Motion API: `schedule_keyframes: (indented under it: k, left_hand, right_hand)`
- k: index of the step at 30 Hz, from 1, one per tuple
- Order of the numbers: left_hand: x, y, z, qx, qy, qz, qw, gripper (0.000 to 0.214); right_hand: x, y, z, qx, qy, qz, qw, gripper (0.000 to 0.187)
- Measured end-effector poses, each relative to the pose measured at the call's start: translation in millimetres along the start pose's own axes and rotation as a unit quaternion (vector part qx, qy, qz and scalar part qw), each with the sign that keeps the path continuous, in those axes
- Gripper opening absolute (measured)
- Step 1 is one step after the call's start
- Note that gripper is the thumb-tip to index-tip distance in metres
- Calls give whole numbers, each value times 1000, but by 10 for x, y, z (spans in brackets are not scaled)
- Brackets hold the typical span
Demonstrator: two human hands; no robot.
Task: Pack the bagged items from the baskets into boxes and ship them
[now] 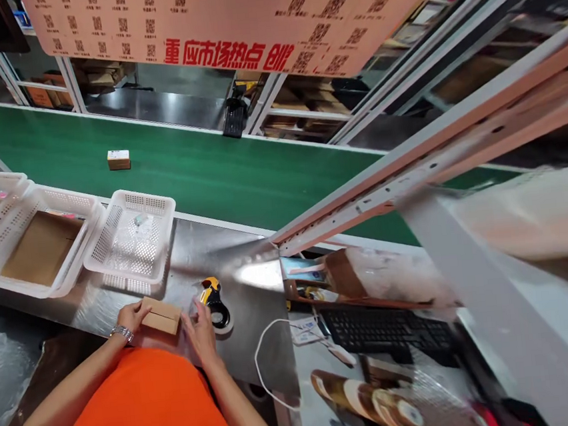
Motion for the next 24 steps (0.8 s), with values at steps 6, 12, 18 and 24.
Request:
schedule_keyframes:
  k: [6,12,18,24]
  left_hand:
    - [16,11,-69,65,8,-73,995,65]
    - [70,9,-85,112,28,-122,986,50]
    - [26,97,-94,129,51,-122,983,47]
    - [24,154,-97,165,51,-120,978,38]
  right_hand:
    - [-284,91,-58,37,-17,330,943,90]
    - [-412,-88,-242,125,-77,216,965,82]
    - [-727,-464,-89,193,-10,-293,936,80]
    - [-214,-794,-4,165,-77,-316,931,69]
Point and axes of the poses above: each hand's wrist, its own z-axis away from the middle knuckle, its own x-axis out of the palm, y = z × x, the point moved 1 cm from there along -z, towards the middle knuckle, and after that the axes turned 15 degrees about -z, right-handed, at the moved point
